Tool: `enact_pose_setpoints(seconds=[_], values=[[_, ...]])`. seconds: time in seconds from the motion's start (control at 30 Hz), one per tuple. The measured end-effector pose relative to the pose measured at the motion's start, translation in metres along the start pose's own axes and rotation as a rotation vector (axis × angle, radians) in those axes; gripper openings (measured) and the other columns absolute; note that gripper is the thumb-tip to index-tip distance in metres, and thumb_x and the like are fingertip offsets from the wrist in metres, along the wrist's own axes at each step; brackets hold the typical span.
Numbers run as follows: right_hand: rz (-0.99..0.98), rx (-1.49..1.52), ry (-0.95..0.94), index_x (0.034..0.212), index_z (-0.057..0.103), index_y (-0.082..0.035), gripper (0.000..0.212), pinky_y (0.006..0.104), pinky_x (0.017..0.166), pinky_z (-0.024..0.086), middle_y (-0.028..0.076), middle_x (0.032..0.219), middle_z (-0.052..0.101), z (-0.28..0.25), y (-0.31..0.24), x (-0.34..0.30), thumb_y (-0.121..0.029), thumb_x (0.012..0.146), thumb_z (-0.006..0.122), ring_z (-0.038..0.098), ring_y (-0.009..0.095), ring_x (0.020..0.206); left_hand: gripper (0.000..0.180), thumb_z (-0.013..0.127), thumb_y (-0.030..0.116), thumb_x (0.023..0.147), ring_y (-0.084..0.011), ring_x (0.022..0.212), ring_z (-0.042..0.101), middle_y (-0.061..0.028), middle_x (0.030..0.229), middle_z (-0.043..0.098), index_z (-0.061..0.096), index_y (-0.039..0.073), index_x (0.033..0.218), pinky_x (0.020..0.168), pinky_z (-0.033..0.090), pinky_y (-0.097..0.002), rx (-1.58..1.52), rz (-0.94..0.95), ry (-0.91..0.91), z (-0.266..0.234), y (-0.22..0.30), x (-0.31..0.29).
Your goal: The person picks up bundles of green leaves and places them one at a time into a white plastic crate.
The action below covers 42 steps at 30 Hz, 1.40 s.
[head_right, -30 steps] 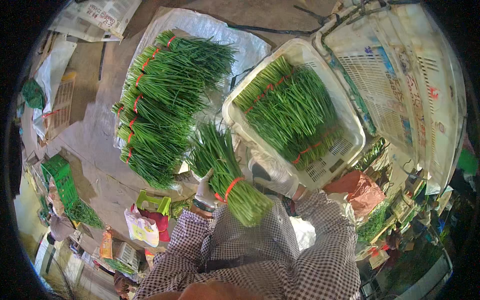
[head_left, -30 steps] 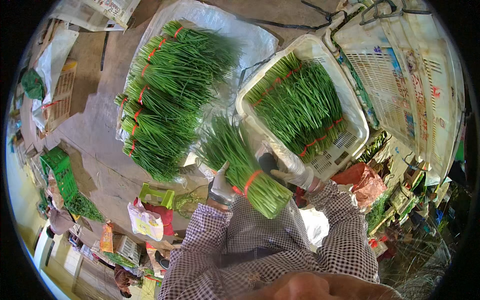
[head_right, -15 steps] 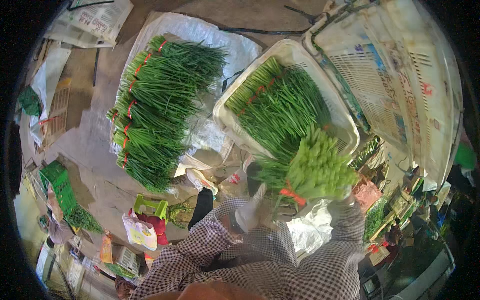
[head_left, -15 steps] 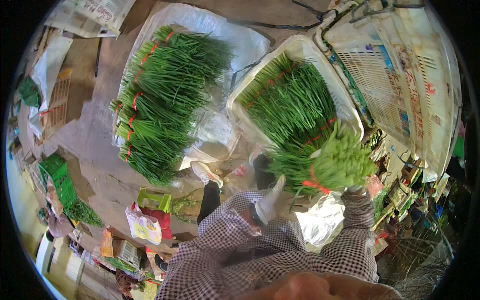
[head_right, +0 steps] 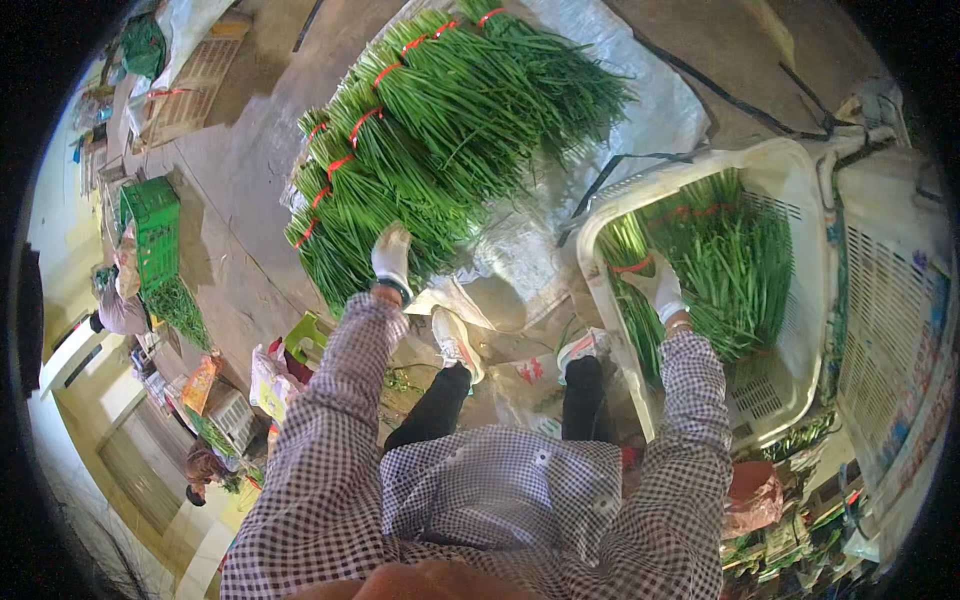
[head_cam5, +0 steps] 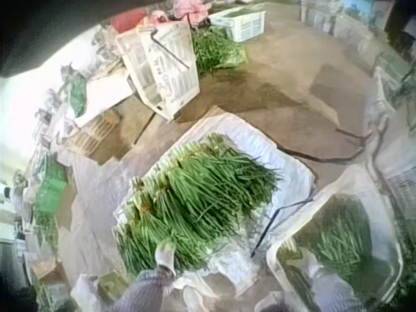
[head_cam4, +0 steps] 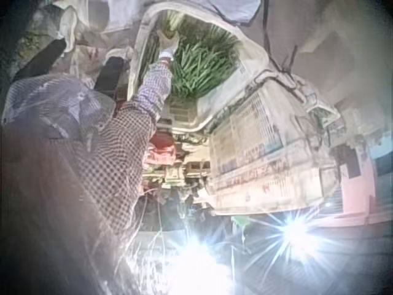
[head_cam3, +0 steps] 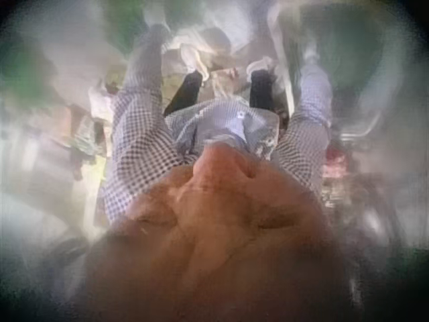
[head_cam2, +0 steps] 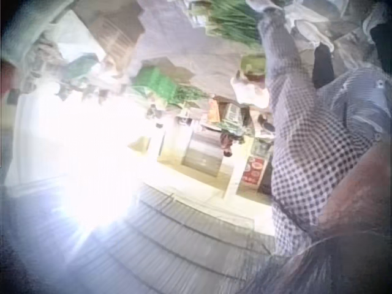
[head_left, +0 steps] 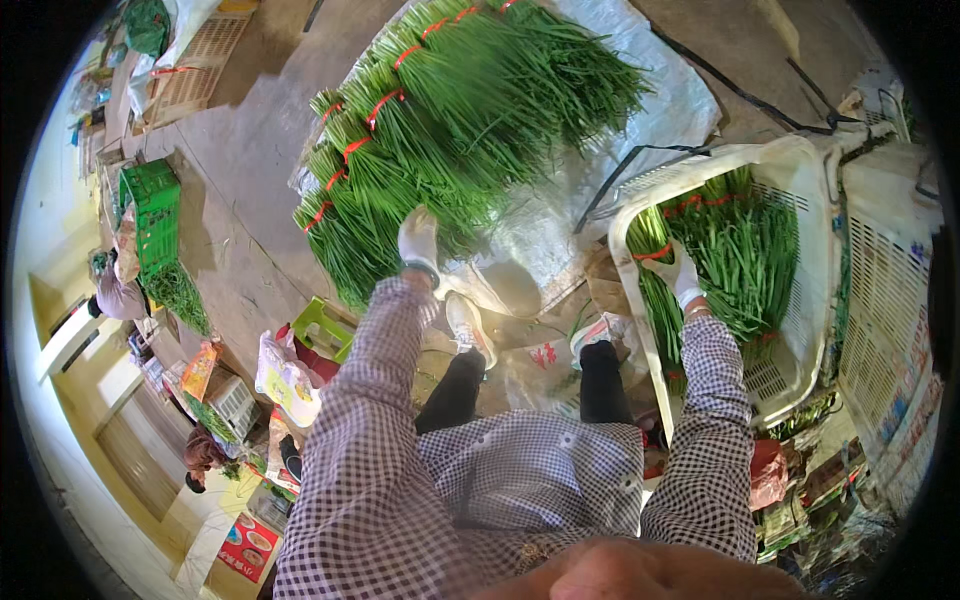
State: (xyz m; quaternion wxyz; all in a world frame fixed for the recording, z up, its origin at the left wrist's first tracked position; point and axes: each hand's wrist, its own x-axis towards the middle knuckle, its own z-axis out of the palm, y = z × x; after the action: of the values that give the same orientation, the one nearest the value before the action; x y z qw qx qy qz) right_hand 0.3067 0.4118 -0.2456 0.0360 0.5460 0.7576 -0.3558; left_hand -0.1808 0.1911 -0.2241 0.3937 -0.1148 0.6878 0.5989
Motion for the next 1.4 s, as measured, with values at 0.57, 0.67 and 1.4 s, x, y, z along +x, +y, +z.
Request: enact_pose_setpoints(seconds=[0.57, 0.67, 1.4], values=[[0.061, -0.133, 0.213, 0.123, 0.055, -0.001, 0.079, 0.0445, 0.089, 0.047, 0.02, 0.105, 0.064, 0.08, -0.03, 0.026, -0.047, 0.066, 0.083, 0.061, 0.036, 0.1, 0.081, 0.08, 0.043, 0.073, -0.0231, 0.11, 0.06, -0.0176, 0.125, 0.061, 0.052, -0.011, 0.126, 0.09, 0.048, -0.0392, 0.906, -0.055, 0.298, 0.026, 0.106, 0.245], [-0.091, -0.099, 0.186, 0.132, 0.05, 0.0, 0.088, 0.0456, 0.102, 0.039, 0.021, 0.131, 0.05, 0.07, -0.017, 0.012, -0.049, 0.066, 0.082, 0.048, 0.037, 0.119, 0.052, 0.075, 0.029, 0.078, -0.0199, 0.092, 0.062, -0.0106, 0.112, 0.065, 0.06, -0.004, 0.115, 0.072, 0.05, -0.0415, 0.54, 0.125, 0.127, 0.004, 0.085, 0.236], [0.145, 1.322, -0.147, 0.126, 0.055, -0.003, 0.071, 0.0328, 0.091, 0.051, 0.005, 0.124, 0.061, -0.111, -0.21, -0.2, -0.002, 0.063, 0.087, 0.058, 0.016, 0.109, 0.092, 0.082, 0.017, 0.054, -0.0359, 0.12, 0.044, -0.0178, 0.126, 0.05, 0.046, 0.006, 0.138, 0.104, 0.038, -0.0439, 0.932, 0.48, -0.859, 0.145, 0.103, -0.326]])
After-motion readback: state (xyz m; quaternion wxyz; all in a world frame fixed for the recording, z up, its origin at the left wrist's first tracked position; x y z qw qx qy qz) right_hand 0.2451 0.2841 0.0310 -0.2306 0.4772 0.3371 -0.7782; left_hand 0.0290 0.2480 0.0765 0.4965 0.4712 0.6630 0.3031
